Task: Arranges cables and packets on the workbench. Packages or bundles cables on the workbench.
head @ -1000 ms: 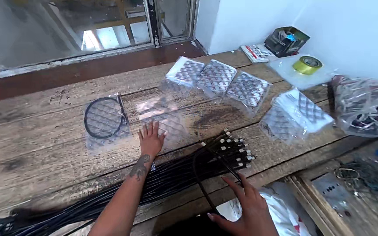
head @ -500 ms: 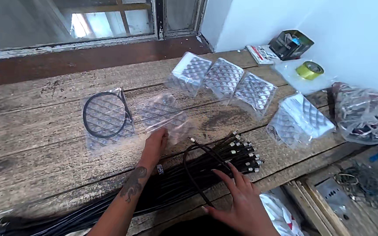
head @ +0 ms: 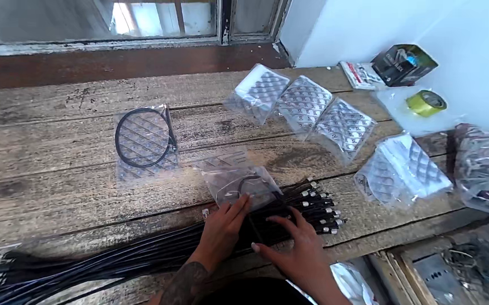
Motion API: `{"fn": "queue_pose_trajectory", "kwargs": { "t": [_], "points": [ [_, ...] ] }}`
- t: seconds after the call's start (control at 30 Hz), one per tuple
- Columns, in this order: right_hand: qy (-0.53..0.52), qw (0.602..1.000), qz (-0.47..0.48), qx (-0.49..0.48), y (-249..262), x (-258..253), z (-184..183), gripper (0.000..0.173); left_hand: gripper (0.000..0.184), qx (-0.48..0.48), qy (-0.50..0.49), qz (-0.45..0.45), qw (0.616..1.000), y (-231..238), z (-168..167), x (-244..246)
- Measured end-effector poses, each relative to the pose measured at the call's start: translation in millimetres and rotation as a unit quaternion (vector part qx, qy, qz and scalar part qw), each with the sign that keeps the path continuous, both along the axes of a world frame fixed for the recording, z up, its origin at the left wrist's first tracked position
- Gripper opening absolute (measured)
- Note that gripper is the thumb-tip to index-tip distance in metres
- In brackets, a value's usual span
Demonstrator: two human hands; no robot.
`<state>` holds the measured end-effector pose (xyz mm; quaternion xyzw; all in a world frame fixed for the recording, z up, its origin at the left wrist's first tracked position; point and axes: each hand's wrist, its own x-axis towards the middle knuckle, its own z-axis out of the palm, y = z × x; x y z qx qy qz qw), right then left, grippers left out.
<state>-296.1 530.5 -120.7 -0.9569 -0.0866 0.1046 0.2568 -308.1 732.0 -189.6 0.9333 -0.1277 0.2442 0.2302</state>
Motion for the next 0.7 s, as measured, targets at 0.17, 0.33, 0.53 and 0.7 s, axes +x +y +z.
{"fn": "queue_pose_trajectory", "kwargs": {
  "t": [0.17, 0.33, 0.53, 0.7],
  "points": [
    [-0.004, 0.999, -0.036, 0.029, 12.4, 1.1, 1.5, 0.057, 0.044, -0.077, 0.015, -0.076, 0.994, -41.4, 34.7, -22.4],
    [0.016, 0.991, -0.126, 0.043, 12.8, 18.1, -22.2, 0.084, 0.038, -0.210, 0.108, 0.128, 0.963, -47.3, 21.5, -55.1],
    [0.051, 0.990, -0.121, 0.046, 11.2, 16.3, -23.2, 0.086, 0.050, -0.135, 0.254, 0.185, 0.940, -29.8, 14.0, -0.2],
    [0.061, 0.991, -0.115, 0.044, 2.4, 21.6, -17.0, 0.087, 0.064, -0.184, 0.375, 0.165, 0.893, -27.4, -3.1, 88.8]
  ]
}}
